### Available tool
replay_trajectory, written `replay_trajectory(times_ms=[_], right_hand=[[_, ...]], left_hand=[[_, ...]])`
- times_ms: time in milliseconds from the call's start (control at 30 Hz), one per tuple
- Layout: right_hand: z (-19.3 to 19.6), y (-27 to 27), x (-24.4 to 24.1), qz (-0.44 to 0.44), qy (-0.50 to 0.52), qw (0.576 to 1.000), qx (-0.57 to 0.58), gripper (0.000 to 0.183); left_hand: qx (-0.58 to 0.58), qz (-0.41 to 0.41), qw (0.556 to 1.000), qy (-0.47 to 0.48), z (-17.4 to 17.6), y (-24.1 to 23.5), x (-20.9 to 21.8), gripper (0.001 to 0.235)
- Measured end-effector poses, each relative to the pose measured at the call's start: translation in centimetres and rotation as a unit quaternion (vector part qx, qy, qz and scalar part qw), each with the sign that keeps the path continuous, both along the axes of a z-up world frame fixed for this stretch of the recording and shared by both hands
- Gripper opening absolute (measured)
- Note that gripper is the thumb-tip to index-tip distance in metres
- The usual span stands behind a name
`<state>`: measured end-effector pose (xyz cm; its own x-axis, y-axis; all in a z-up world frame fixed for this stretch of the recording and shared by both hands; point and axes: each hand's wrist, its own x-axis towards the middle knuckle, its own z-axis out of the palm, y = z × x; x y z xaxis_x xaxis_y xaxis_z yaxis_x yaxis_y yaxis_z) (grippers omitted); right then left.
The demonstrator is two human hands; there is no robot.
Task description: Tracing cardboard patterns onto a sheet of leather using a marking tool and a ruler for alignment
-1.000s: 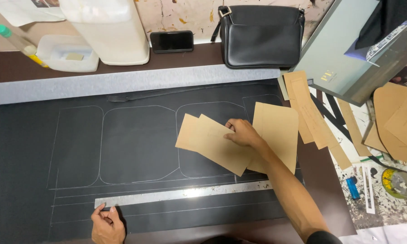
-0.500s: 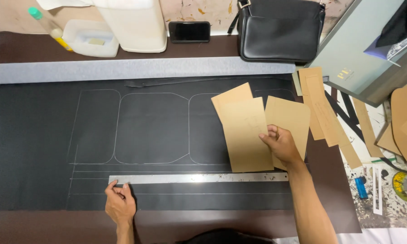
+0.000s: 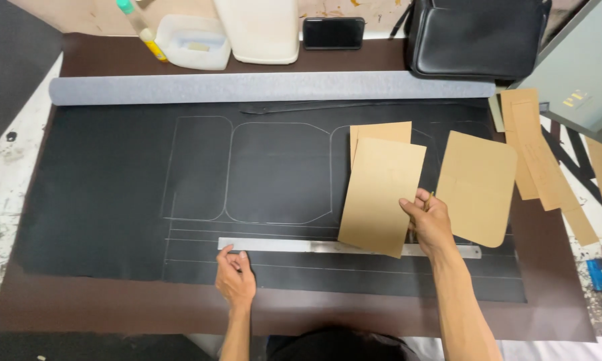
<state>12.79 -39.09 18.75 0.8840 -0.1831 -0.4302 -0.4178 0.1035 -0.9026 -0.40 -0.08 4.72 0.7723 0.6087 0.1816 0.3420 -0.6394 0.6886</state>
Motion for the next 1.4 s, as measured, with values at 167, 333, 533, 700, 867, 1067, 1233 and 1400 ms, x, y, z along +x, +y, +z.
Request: replay_trajectory(times_ms=[167,333,533,700,867,1067,1233,1400], right_hand=[[-0.1,12.1,0.6,0.027,-0.023,0.996,0.086,0.026],[2.8,25.2,1.5,0.081,-0.06,0.976,0.193,0.027],[2.2,36.2,2.3,0.122,-0.05,0.974,0.184,0.022],[-4.7,36.8,0.7,0.177,-0.007,0.979,-0.096,0.053],[-7.2,34.4,-3.4,0.307,0.021,0.876,-0.372,0.066],[-5.7,35.5,-4.8,0.449,0.038,0.711,-0.54,0.085],[-9.5,35.3,-3.8,0.489,-0.007,0.636,-0.597,0.092],[-2.7,36.9,-3.4,0.509,0.023,0.64,-0.574,0.084]], left_hand=[[-0.118,-0.034,0.992,-0.032,-0.9,1.7,-1.0,0.044],[-0.428,-0.075,0.898,-0.071,0.9,5.2,-1.6,0.038],[-0.46,-0.072,0.884,-0.052,1.5,12.3,-4.3,0.036],[-0.314,0.002,0.949,-0.033,1.4,19.9,-6.4,0.027],[-0.09,0.087,0.992,-0.015,3.5,26.3,-6.5,0.037],[0.17,0.069,0.982,0.042,1.2,29.0,-5.9,0.058],[0.195,0.095,0.976,0.029,1.2,28.7,-5.0,0.051],[0.208,0.082,0.974,-0.015,0.0,29.4,-5.7,0.051]])
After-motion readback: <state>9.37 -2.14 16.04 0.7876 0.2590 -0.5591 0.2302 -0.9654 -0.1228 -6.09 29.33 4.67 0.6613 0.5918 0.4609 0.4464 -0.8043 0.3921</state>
